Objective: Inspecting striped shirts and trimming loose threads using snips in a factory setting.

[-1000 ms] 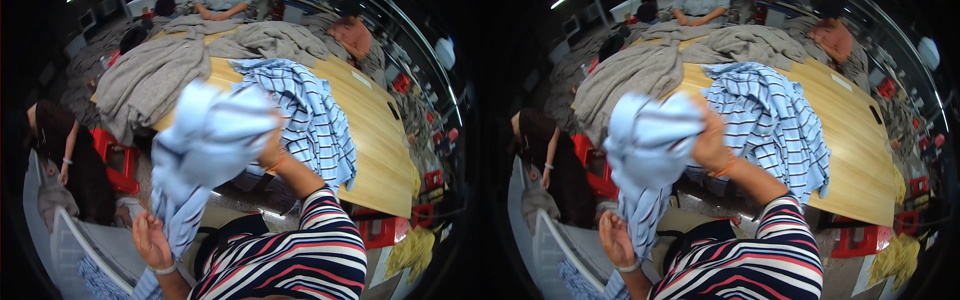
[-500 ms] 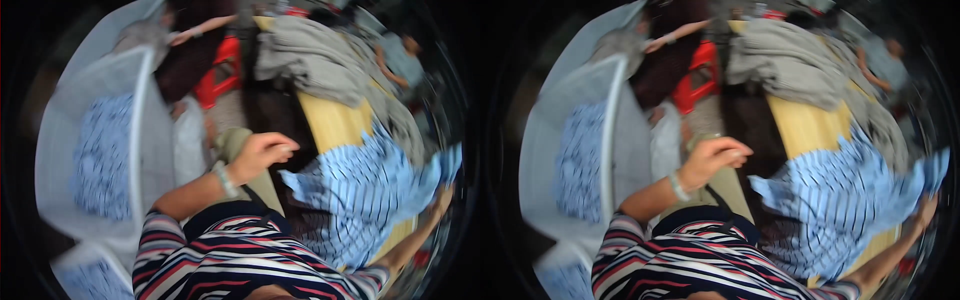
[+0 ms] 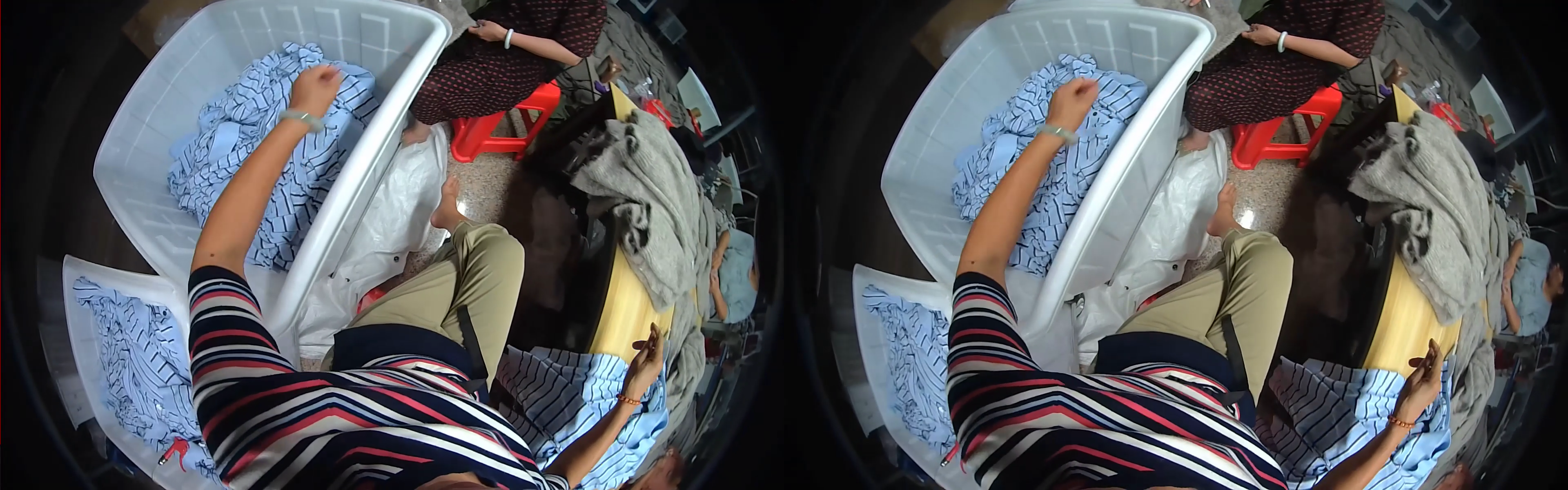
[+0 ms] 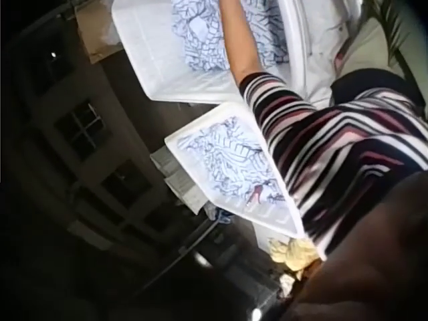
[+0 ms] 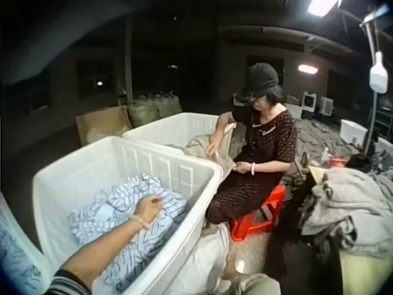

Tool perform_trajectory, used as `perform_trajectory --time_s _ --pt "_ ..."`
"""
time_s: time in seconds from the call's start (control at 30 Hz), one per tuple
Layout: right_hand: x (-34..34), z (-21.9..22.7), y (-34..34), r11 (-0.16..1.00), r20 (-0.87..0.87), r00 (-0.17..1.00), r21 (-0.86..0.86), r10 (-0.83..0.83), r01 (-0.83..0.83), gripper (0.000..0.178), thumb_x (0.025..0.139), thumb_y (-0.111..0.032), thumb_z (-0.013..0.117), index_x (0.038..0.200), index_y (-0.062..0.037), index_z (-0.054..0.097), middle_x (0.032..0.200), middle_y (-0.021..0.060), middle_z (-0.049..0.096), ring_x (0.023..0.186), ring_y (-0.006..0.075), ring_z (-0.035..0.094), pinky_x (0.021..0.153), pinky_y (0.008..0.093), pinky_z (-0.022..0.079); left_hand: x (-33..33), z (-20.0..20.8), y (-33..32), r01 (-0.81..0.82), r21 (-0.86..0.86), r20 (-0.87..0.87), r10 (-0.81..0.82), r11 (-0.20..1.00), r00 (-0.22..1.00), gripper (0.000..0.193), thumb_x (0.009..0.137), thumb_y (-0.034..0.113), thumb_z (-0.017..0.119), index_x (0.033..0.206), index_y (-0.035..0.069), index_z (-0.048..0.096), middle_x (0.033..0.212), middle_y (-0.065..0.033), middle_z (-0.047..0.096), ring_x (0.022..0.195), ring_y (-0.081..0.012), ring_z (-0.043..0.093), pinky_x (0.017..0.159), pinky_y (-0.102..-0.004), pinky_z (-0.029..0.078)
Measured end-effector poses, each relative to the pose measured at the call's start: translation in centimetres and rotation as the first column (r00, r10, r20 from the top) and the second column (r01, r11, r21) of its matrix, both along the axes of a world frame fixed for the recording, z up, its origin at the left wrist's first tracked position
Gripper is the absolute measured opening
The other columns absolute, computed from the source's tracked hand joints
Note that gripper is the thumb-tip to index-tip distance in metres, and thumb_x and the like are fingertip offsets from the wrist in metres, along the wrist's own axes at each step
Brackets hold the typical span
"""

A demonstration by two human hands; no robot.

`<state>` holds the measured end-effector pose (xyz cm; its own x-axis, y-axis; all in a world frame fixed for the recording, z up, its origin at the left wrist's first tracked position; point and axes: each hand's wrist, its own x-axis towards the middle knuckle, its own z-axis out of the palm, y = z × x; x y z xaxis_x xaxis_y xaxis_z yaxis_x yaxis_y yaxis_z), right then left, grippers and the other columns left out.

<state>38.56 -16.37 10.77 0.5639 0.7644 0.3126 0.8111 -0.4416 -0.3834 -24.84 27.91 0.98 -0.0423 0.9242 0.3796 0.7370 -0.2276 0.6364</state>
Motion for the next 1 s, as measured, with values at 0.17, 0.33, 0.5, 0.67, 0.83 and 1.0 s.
perform_trajectory --time_s 0.17,0.33,0.5,0.67,0.83,1.0 --pt "-3.5 -0.8 4.0 0.992 0.017 1.0 -0.127 0.022 -0.019 0.028 0.101 -0.009 0.046 0.124 -0.0048 0.061 0.066 0.0085 0.062 0.065 0.0116 0.06 0.066 0.0277 0.048 -9.0 -16.8 -5.7 -0.258 -0.461 -0.446 0.03 0.849 0.895 0.078 0.071 0.052 0.078 0.13 0.007 0.056 0.13 -0.0198 0.058 0.122 -0.036 0.053 0.104 -0.0449 0.042" --pt "-5.4 -0.7 6.1 0.976 0.119 0.98 -0.172 0.157 -0.135 0.034 0.093 0.005 0.048 0.124 -0.0038 0.061 0.065 0.0107 0.064 0.075 0.0161 0.07 0.076 0.0306 0.052 -7.2 -23.6 -8.2 -0.336 -0.454 -0.491 0.083 0.825 0.867 0.062 0.071 0.041 0.08 0.124 0.016 0.06 0.128 -0.0139 0.06 0.122 -0.0345 0.054 0.101 -0.0462 0.043" --pt "-7.3 -0.9 7.4 0.96 0.024 0.98 -0.205 0.199 -0.19 0.04 0.088 0.012 0.044 0.123 -0.0002 0.06 0.076 0.0134 0.068 0.096 0.0219 0.071 0.093 0.034 0.051 -7.8 -24.4 -5.7 -0.269 -0.488 -0.257 0.158 0.83 0.953 0.04 0.069 0.025 0.079 0.104 0.012 0.066 0.1 -0.0123 0.07 0.096 -0.031 0.066 0.088 -0.0424 0.05" --pt "-9.5 -1.7 8.5 0.942 -0.024 0.973 -0.248 0.228 -0.227 0.032 0.093 0.007 0.047 0.121 -0.0005 0.062 0.07 0.0086 0.064 0.07 0.0118 0.061 0.07 0.0263 0.048 -5.9 -15.0 -3.5 -0.019 -0.42 0.653 0.317 0.908 0.688 0.029 0.072 0.015 0.079 0.094 -0.001 0.068 0.088 -0.004 0.068 0.078 -0.0132 0.062 0.076 -0.0265 0.05" --pt "-11.8 -2.1 10.7 0.929 -0.383 0.861 -0.017 0.334 -0.369 0.028 0.104 -0.016 0.046 0.118 0.0004 0.063 0.069 0.0011 0.062 0.059 0.0058 0.049 0.057 0.0212 0.036 4.8 1.5 -6.4 0.328 -0.075 0.898 -0.079 0.942 0.432 0.037 0.075 0.011 0.078 0.107 0.0 0.063 0.097 -0.0045 0.065 0.084 -0.0124 0.061 0.073 -0.0276 0.051" --pt "-14.8 -2.0 11.8 0.918 -0.781 0.529 0.139 0.332 -0.371 0.035 0.103 -0.024 0.047 0.122 0.0011 0.061 0.07 0.0017 0.063 0.049 -0.0002 0.038 0.045 0.0179 0.028 17.2 9.5 -18.2 0.723 0.291 0.51 -0.741 0.627 0.437 0.027 0.078 0.006 0.073 0.097 0.005 0.055 0.087 -0.0033 0.061 0.078 -0.0132 0.06 0.071 -0.0304 0.05"
